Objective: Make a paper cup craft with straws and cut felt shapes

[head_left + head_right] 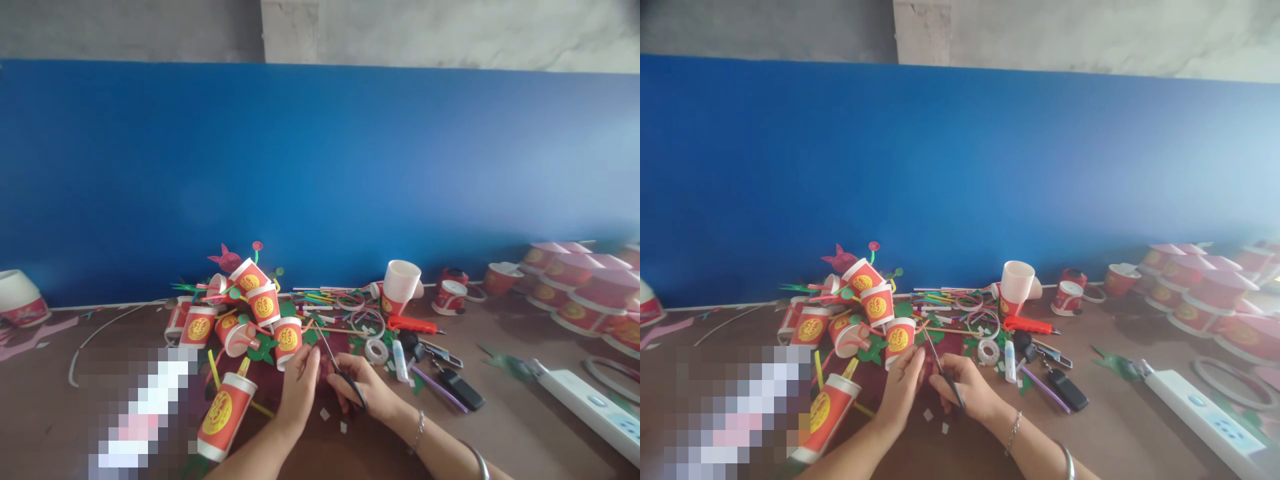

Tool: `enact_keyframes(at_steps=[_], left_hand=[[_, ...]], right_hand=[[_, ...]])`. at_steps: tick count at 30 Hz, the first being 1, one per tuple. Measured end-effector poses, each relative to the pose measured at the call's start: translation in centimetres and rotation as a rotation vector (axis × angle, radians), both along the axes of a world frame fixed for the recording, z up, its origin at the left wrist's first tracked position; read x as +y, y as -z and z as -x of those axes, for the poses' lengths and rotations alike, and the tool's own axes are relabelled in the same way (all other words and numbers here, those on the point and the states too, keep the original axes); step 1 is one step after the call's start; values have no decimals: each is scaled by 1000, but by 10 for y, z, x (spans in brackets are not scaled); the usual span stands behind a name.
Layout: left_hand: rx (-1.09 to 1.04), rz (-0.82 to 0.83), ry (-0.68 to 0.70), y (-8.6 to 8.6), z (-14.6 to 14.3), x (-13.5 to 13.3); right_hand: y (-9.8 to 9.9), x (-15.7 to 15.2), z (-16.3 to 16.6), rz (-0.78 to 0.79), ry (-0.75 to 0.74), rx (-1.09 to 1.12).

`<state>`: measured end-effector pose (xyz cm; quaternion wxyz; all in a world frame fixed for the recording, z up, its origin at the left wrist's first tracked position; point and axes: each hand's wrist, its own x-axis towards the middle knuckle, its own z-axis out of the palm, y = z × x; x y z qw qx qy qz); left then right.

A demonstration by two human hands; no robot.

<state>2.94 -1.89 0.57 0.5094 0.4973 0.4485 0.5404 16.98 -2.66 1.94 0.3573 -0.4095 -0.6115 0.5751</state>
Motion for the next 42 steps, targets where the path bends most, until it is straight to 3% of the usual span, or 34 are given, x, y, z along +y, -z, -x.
enact_keyframes(at_steps=[42], left_hand=[[61,-55,-10,-2,1,2]], right_hand=[[2,2,-4,38,-37,3]])
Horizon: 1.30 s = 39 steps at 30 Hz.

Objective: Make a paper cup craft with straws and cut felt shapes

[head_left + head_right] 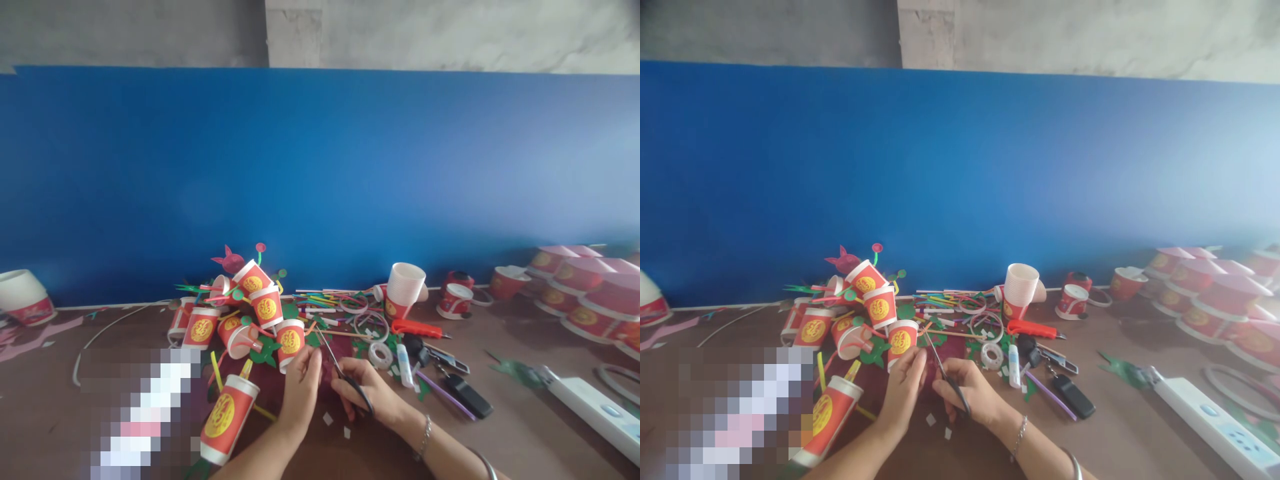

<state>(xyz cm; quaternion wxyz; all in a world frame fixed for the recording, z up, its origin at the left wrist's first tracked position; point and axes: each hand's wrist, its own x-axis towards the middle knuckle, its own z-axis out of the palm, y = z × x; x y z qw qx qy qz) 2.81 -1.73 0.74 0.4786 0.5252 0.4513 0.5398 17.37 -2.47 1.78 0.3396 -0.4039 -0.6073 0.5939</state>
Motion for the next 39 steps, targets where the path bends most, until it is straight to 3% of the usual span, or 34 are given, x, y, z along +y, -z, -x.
enact_keyframes(at_steps=[39], left_hand=[[14,-5,-32,1,0,0]], right_hand=[[-3,1,-6,36,-42,-48]])
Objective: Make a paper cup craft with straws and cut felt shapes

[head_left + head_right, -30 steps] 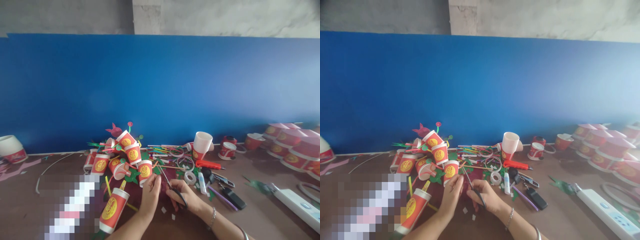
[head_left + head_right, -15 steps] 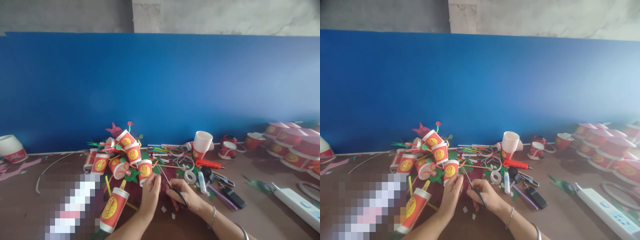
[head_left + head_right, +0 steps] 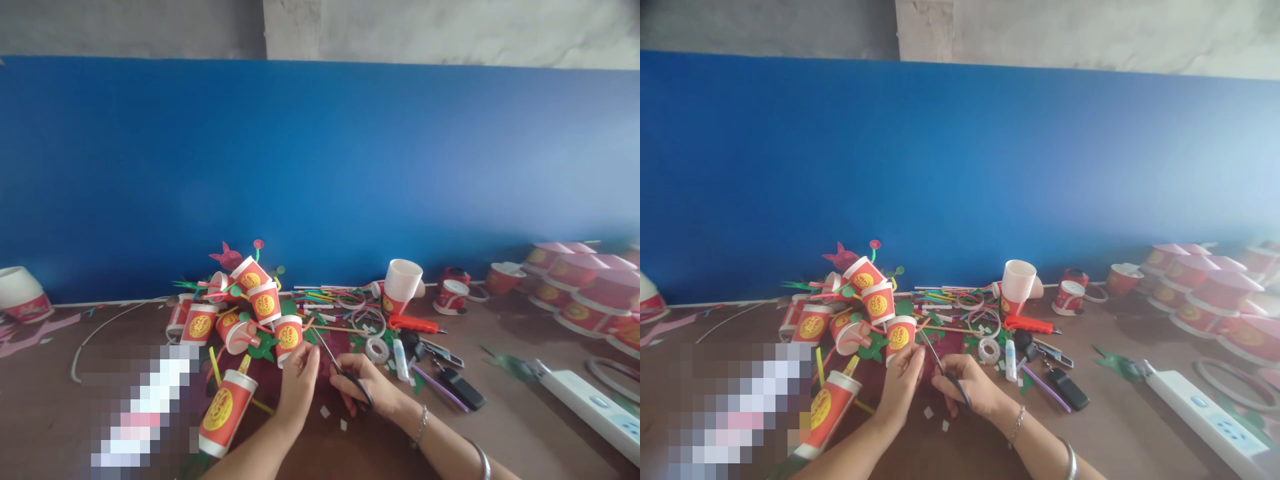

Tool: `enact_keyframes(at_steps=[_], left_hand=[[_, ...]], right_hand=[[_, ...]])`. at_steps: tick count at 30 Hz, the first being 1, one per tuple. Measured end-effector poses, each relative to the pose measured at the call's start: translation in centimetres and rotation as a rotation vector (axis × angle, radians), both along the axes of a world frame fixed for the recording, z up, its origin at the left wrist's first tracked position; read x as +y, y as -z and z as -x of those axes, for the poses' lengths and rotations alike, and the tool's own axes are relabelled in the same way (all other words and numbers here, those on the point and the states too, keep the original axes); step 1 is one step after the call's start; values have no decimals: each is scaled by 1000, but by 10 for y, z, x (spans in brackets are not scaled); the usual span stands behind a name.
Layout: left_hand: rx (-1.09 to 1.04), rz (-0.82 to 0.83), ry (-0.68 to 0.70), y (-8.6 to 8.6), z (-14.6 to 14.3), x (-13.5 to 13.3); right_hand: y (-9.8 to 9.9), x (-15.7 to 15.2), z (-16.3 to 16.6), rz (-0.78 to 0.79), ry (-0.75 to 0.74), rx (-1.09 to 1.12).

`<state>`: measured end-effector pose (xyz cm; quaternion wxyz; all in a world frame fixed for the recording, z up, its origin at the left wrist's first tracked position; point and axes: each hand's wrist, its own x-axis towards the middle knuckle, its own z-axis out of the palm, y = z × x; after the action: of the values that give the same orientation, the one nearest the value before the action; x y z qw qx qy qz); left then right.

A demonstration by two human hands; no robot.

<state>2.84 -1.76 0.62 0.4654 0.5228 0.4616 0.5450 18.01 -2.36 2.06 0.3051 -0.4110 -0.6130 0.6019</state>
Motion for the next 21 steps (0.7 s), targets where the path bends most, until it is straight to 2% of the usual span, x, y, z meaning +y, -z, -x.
enact_keyframes(at_steps=[7,12,17,21], left_hand=[[-10,17,23,5,2,3],[-18,42,19,0,2,0],[90,-36,78,-5,0,-7],[167,-76,148,-3,-2,-8]], right_hand=[[0,3,-5,29,-3,-64],[-3,3,-6,23,26,-53],[-4,3,-2,-24,172,25],[-2,3,-4,-33,140,8]])
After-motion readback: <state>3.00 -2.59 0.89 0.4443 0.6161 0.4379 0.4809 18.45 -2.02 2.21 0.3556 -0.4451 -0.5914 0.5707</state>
